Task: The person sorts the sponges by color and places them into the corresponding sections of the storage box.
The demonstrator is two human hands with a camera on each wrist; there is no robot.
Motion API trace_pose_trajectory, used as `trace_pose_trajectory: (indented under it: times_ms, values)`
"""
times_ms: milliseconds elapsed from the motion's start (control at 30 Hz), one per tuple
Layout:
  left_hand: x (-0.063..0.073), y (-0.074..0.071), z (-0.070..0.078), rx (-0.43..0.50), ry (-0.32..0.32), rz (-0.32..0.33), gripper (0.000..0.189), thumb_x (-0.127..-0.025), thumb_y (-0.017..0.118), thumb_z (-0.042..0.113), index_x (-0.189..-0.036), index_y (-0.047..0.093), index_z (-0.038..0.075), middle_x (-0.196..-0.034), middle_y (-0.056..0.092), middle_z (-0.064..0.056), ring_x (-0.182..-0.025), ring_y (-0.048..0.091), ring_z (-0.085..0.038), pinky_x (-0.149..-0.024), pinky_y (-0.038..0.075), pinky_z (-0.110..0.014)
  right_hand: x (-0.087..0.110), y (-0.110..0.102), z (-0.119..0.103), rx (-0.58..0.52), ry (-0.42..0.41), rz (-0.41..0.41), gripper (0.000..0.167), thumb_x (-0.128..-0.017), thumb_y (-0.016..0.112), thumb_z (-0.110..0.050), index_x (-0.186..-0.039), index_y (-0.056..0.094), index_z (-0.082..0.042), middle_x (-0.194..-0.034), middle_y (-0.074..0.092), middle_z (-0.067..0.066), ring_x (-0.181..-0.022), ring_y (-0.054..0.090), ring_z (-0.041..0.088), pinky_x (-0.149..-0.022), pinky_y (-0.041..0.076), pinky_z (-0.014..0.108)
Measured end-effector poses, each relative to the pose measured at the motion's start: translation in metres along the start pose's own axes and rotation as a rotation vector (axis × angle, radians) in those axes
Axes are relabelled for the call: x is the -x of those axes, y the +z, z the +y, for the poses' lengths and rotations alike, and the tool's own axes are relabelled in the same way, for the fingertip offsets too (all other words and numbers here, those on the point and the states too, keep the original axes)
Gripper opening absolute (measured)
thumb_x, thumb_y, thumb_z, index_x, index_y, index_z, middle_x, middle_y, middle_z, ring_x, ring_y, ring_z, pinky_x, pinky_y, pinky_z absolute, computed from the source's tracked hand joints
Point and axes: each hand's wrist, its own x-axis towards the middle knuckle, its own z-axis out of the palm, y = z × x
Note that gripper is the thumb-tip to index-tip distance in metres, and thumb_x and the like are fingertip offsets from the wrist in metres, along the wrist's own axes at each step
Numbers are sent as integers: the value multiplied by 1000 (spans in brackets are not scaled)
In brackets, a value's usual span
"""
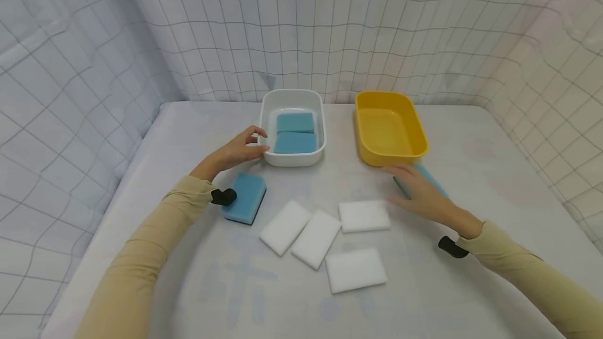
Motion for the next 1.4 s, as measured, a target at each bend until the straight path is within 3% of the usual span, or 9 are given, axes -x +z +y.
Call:
trace_pose_trajectory:
  times_ms: [233, 600, 767, 1000, 1400]
  values:
    - [2, -1, 0, 28, 17, -5, 50, -94, 55, 21, -134, 27, 10, -144, 24, -23, -119, 39, -28, -105, 36, -39, 21, -10, 17, 75, 18, 118, 67, -72, 77, -5, -132, 48, -3, -130, 47, 20, -116, 46, 33, -91, 41, 51]
    - [2, 0, 0, 49, 6, -7, 50, -95, 54, 19, -134, 26, 10, -145, 21, -22, -121, 38, -29, -110, 32, -44, 40, -7, 30, 90, 150, 118, 67, -74, 77, -9, -132, 45, 3, -127, 42, 30, -111, 44, 43, -87, 41, 59]
    - [2, 0, 0, 55, 6, -11, 48, -95, 54, 19, -133, 26, 10, -145, 21, -22, -122, 38, -29, -112, 31, -45, 43, -8, 32, 92, 204, 84, 68, -76, 75, -14, -134, 43, 2, -128, 40, 34, -110, 44, 46, -87, 41, 62]
    - [1, -1, 2, 28, 16, -12, 49, -95, 54, 20, -133, 26, 9, -147, 20, -23, -122, 37, -31, -111, 31, -46, 44, -11, 31, 108, 313, -38, 70, -84, 69, -26, -140, 35, 1, -131, 39, 39, -110, 48, 53, -88, 42, 64]
    - [2, 0, 1, 31, 19, -15, 49, -94, 54, 20, -133, 26, 9, -147, 21, -24, -123, 37, -32, -112, 30, -48, 45, -13, 27, 136, 207, 68, 64, -78, 73, -13, -134, 45, 0, -127, 44, 35, -106, 51, 49, -83, 45, 61]
